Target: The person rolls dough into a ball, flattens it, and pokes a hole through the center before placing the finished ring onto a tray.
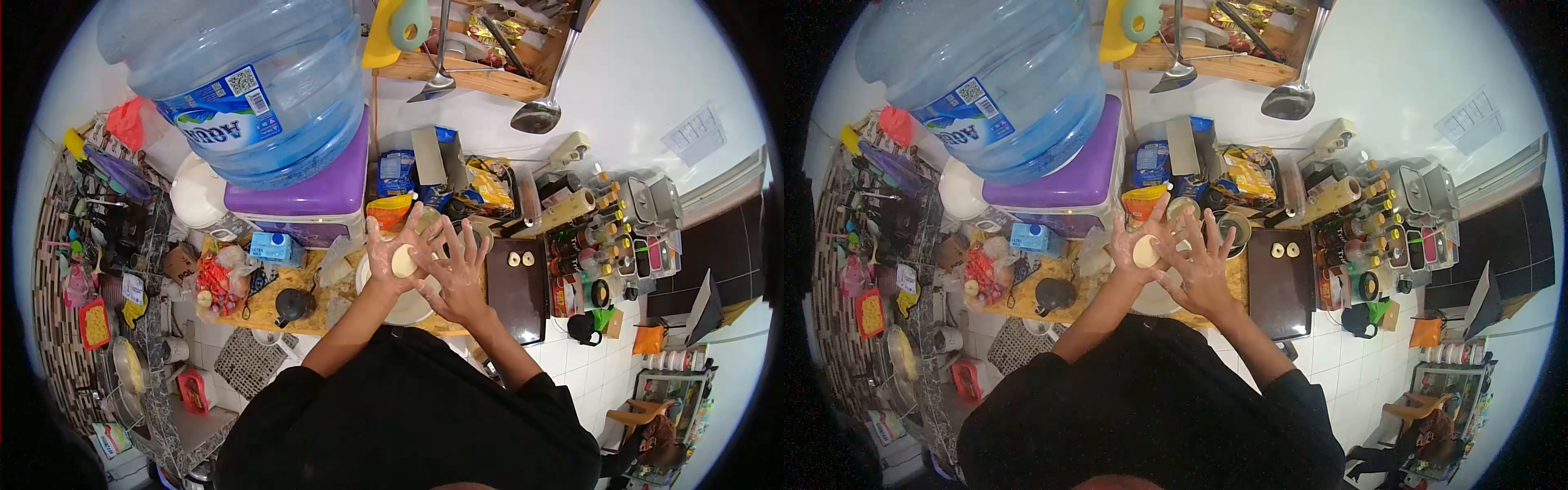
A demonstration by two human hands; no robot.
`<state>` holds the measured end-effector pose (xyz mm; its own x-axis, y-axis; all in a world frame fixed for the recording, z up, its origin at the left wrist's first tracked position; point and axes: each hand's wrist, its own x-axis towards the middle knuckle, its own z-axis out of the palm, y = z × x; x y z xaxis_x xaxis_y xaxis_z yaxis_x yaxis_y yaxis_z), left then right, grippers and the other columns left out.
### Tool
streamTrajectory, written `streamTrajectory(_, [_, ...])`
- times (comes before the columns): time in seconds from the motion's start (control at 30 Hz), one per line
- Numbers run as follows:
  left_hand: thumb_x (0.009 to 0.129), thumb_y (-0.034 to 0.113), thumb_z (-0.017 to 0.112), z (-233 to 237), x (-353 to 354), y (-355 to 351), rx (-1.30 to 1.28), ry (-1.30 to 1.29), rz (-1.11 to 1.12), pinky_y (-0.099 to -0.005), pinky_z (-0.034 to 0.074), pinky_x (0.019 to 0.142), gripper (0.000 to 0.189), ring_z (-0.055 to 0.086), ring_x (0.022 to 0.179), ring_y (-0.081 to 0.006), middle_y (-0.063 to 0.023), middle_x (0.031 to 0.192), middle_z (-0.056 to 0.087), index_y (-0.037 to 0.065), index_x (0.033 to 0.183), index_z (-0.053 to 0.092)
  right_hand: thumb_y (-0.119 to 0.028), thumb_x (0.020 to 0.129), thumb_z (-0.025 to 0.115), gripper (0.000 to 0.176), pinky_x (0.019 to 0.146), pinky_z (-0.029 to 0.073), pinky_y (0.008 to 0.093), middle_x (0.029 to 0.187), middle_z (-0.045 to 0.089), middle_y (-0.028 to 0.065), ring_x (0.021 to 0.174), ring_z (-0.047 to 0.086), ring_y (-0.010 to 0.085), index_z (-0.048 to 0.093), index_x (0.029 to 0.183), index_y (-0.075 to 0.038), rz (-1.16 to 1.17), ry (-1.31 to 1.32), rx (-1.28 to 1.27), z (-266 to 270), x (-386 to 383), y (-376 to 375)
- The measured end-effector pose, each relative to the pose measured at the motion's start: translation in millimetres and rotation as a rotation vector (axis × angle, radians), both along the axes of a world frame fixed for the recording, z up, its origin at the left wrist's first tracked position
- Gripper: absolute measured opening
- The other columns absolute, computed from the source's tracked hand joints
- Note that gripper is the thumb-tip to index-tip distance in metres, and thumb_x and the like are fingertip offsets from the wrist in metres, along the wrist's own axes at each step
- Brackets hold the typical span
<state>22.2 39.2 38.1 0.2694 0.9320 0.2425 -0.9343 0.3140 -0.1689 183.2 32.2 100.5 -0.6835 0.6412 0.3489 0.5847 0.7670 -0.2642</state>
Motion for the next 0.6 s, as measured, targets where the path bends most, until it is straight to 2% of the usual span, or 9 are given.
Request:
streamTrajectory(0.13, [0.082, 0.09, 0.04, 6.1, -0.8, -1.6, -0.05, -0.026, -0.036, -0.0685, 0.034, 0.109, 0.096, 0.04, 0.14, -0.0421, -0.0208, 0.155, 0.039, 0.03, 0.156, 0.032, -0.056, 0.098, 0.052, 0.051, 0.113, -0.005, 0.0714, 0.166, 0.018, 0.0227, 0.151, 0.01, 0.0511, 0.062, 0.14, -0.029, 0.009, -0.017, -0.011, -1.7, -6.2, -4.9])
streamTrajectory(0.27, [0.082, 0.09, 0.04, -20.5, -1.7, 3.0, 0.048, 0.011, -0.015, -0.0652, 0.033, 0.112, 0.095, 0.039, 0.141, -0.0422, -0.0204, 0.156, 0.037, 0.029, 0.154, 0.034, -0.057, 0.097, 0.052, 0.054, 0.113, -0.005, 0.0726, 0.165, 0.018, 0.024, 0.151, 0.009, 0.0513, 0.06, 0.142, -0.029, -0.019, -0.075, -0.034, -2.7, -10.4, -3.3])
streamTrajectory(0.37, [0.082, 0.09, 0.041, -17.6, -3.3, 3.0, -0.041, 0.06, 0.014, -0.0642, 0.033, 0.112, 0.093, 0.039, 0.141, -0.0421, -0.0197, 0.156, 0.037, 0.031, 0.154, 0.036, -0.058, 0.097, 0.053, 0.055, 0.111, -0.002, 0.0757, 0.165, 0.019, 0.0236, 0.151, 0.01, 0.0512, 0.059, 0.142, -0.027, 0.002, -0.027, -0.049, -4.5, -10.1, -8.1])
streamTrajectory(0.43, [0.082, 0.089, 0.042, -1.6, -1.5, -0.8, -0.188, 0.028, 0.002, -0.0635, 0.033, 0.113, 0.092, 0.039, 0.14, -0.0417, -0.0189, 0.155, 0.038, 0.032, 0.153, 0.037, -0.059, 0.096, 0.053, 0.057, 0.109, 0.0, 0.0783, 0.164, 0.02, 0.0232, 0.151, 0.01, 0.0511, 0.06, 0.142, -0.026, 0.021, 0.022, -0.063, -11.0, -10.5, -8.2])
streamTrajectory(0.47, [0.082, 0.089, 0.042, -4.9, -0.3, 0.2, -0.19, 0.027, -0.002, -0.0635, 0.033, 0.113, 0.092, 0.039, 0.14, -0.0417, -0.0189, 0.155, 0.038, 0.032, 0.153, 0.037, -0.058, 0.096, 0.054, 0.056, 0.11, 0.0, 0.0766, 0.165, 0.019, 0.0232, 0.151, 0.01, 0.0511, 0.059, 0.143, -0.028, 0.0, -0.006, -0.094, -17.3, -11.7, -8.6])
streamTrajectory(0.53, [0.083, 0.087, 0.042, -12.9, 0.5, 4.5, -0.031, -0.039, 0.025, -0.0654, 0.025, 0.116, 0.097, 0.03, 0.146, -0.043, -0.0223, 0.159, 0.029, 0.023, 0.155, 0.033, -0.058, 0.095, 0.055, 0.056, 0.112, 0.0, 0.075, 0.165, 0.018, 0.0231, 0.151, 0.009, 0.0511, 0.058, 0.143, -0.029, -0.017, -0.036, -0.123, -19.5, -12.9, -9.0])
streamTrajectory(0.57, [0.083, 0.087, 0.042, -16.7, 0.0, 4.1, -0.031, -0.04, 0.026, -0.0654, 0.025, 0.116, 0.097, 0.03, 0.146, -0.043, -0.0223, 0.159, 0.029, 0.023, 0.155, 0.033, -0.057, 0.095, 0.055, 0.055, 0.112, 0.001, 0.0754, 0.165, 0.018, 0.0224, 0.151, 0.009, 0.0509, 0.059, 0.143, -0.03, -0.022, -0.042, -0.129, -17.7, -13.5, -8.8])
streamTrajectory(0.6, [0.082, 0.088, 0.044, -17.4, -1.1, 2.9, -0.07, -0.021, 0.009, -0.0633, 0.028, 0.115, 0.095, 0.034, 0.143, -0.0419, -0.0202, 0.155, 0.035, 0.028, 0.154, 0.033, -0.057, 0.095, 0.056, 0.054, 0.112, 0.001, 0.0757, 0.166, 0.018, 0.0216, 0.151, 0.009, 0.0506, 0.06, 0.142, -0.031, -0.03, -0.046, -0.133, -15.3, -14.1, -8.5])
